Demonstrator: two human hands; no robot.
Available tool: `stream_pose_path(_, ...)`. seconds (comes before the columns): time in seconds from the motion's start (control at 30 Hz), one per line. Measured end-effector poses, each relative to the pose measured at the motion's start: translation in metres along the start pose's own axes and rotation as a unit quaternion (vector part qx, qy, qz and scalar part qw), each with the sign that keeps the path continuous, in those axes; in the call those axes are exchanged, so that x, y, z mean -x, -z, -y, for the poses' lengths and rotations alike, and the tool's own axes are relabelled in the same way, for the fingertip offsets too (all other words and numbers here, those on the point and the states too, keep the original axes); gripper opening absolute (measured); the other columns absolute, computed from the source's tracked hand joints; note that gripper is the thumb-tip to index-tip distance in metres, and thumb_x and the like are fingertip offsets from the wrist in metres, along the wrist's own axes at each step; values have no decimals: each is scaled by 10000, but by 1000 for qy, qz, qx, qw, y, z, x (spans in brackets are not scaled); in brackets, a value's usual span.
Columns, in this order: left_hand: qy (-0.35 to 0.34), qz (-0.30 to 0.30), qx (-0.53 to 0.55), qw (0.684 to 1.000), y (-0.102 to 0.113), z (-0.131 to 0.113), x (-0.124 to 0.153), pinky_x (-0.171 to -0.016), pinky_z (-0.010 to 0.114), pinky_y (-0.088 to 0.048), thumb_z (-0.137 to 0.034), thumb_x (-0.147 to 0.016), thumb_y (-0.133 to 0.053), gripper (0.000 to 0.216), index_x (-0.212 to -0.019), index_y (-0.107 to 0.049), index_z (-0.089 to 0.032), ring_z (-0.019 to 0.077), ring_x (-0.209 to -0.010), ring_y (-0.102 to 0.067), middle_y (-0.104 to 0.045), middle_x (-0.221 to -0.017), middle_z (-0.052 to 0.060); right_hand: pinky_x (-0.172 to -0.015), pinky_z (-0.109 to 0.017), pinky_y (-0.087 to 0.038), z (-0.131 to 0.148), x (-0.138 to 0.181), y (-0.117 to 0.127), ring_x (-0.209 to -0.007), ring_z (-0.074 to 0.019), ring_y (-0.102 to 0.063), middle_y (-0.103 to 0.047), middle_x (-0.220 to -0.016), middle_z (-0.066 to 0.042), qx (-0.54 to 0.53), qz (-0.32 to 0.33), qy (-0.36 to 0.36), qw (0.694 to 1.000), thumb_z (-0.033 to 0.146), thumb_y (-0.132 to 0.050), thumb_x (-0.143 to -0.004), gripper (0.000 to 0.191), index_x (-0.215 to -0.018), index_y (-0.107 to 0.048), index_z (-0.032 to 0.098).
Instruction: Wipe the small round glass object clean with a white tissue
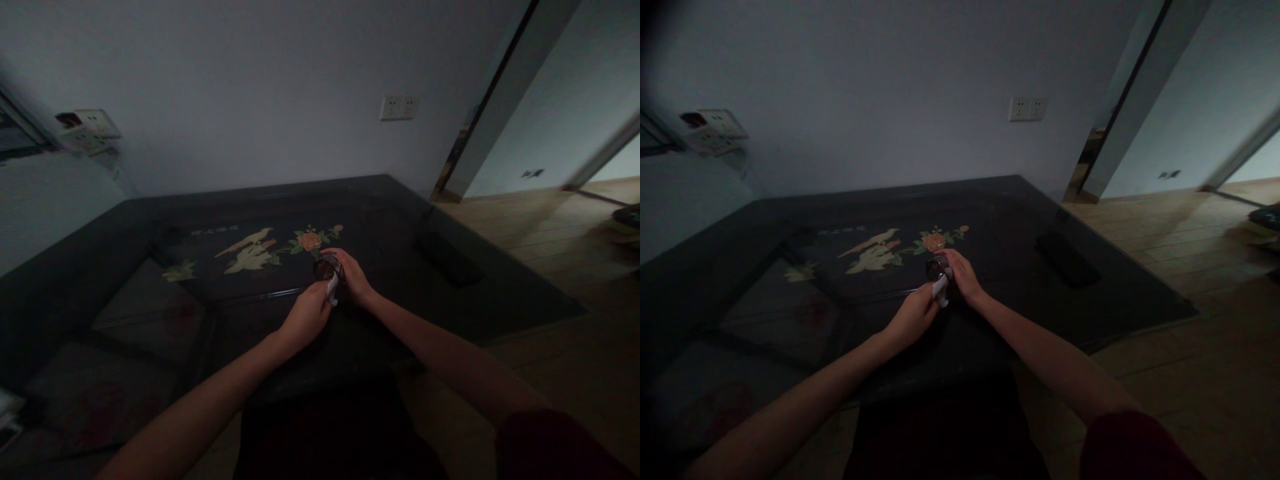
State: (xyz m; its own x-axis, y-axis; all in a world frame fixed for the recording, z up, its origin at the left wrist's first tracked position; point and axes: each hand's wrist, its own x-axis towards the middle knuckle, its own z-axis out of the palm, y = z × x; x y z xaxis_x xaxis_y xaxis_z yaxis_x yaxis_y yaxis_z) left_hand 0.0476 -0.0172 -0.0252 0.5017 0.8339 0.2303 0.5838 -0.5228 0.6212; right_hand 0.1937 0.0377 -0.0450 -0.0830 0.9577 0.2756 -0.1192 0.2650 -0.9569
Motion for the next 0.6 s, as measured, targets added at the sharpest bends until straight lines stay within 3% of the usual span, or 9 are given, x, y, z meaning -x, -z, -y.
stream_pose_path(0.17, -80, 34, -231, 969, 7, 6, 2, -1024, 373, -463, -62, -880, -409, 447, -1308, -511, -143, 209, -1265, -508, -568, -1341, 125, -805, -327, -484, -3, -3, 1, -826, -189, -625, -685, -880, -20, -30, 4, -25, 999, 549, -488, -858, 374, -986, -651, 238)
stream_pose_path(0.33, -96, 22, -330, 939, 13, 4, 3, -1004, 393, -473, -73, -909, -410, 402, -1279, -546, -153, 231, -1292, -492, -554, -1367, 118, -835, -330, -482, -4, -4, 1, -877, -192, -622, -694, -911, -29, -24, 15, -34, 999, 548, -491, -861, 380, -969, -665, 228)
stream_pose_path(0.47, -71, 27, -303, 950, 12, 2, 2, -992, 395, -476, -61, -891, -422, 417, -1276, -555, -151, 245, -1282, -498, -558, -1362, 120, -839, -328, -481, -4, -4, 1, -873, -190, -627, -696, -919, -31, -29, 19, -33, 999, 557, -505, -855, 387, -970, -665, 224)
stream_pose_path(0.6, -36, 23, -153, 987, 8, 0, 1, -1002, 355, -449, -52, -844, -446, 394, -1190, -610, -144, 228, -1154, -585, -648, -1225, 109, -793, -318, -490, -2, -3, 0, -813, -183, -631, -695, -885, -29, -34, 26, -33, 999, 574, -509, -848, 411, -979, -663, 216)
